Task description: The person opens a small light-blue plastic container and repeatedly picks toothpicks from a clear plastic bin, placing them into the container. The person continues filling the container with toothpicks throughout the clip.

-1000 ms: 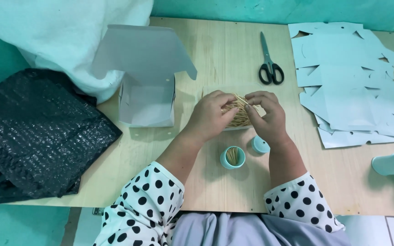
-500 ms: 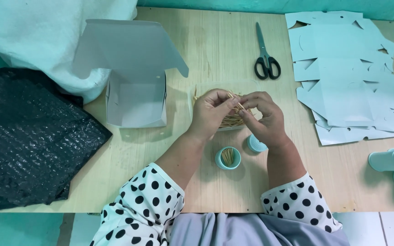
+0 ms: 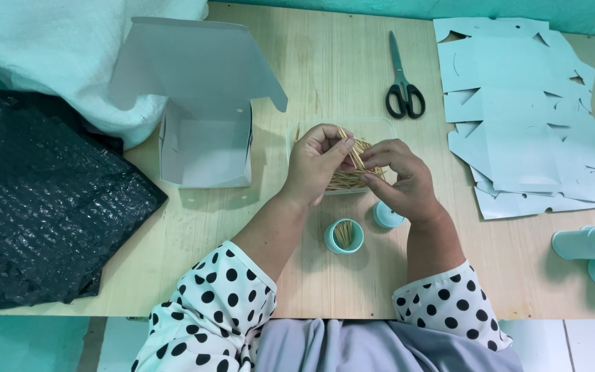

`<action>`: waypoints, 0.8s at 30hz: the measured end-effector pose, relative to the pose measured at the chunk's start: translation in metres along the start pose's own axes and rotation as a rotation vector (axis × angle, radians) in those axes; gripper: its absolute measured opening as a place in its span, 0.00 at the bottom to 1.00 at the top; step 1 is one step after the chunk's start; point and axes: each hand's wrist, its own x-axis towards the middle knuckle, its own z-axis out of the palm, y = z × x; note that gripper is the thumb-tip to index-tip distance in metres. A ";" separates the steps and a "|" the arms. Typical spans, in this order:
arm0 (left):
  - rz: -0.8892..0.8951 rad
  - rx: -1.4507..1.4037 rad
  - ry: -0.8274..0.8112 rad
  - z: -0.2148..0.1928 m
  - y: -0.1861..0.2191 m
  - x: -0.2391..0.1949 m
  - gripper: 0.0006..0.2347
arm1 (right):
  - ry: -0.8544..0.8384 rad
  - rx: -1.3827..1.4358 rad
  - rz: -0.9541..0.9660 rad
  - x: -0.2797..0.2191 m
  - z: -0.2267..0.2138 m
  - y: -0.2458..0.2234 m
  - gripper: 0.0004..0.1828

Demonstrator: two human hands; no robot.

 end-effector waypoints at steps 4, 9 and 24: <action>-0.012 0.032 -0.020 -0.001 -0.001 0.000 0.05 | -0.001 -0.018 0.005 -0.001 0.000 0.002 0.06; -0.059 -0.017 -0.062 -0.001 0.001 0.000 0.06 | -0.009 -0.041 -0.016 0.004 0.002 -0.005 0.05; -0.012 0.113 -0.049 -0.004 -0.003 -0.002 0.05 | 0.011 0.040 0.000 0.000 0.002 -0.003 0.07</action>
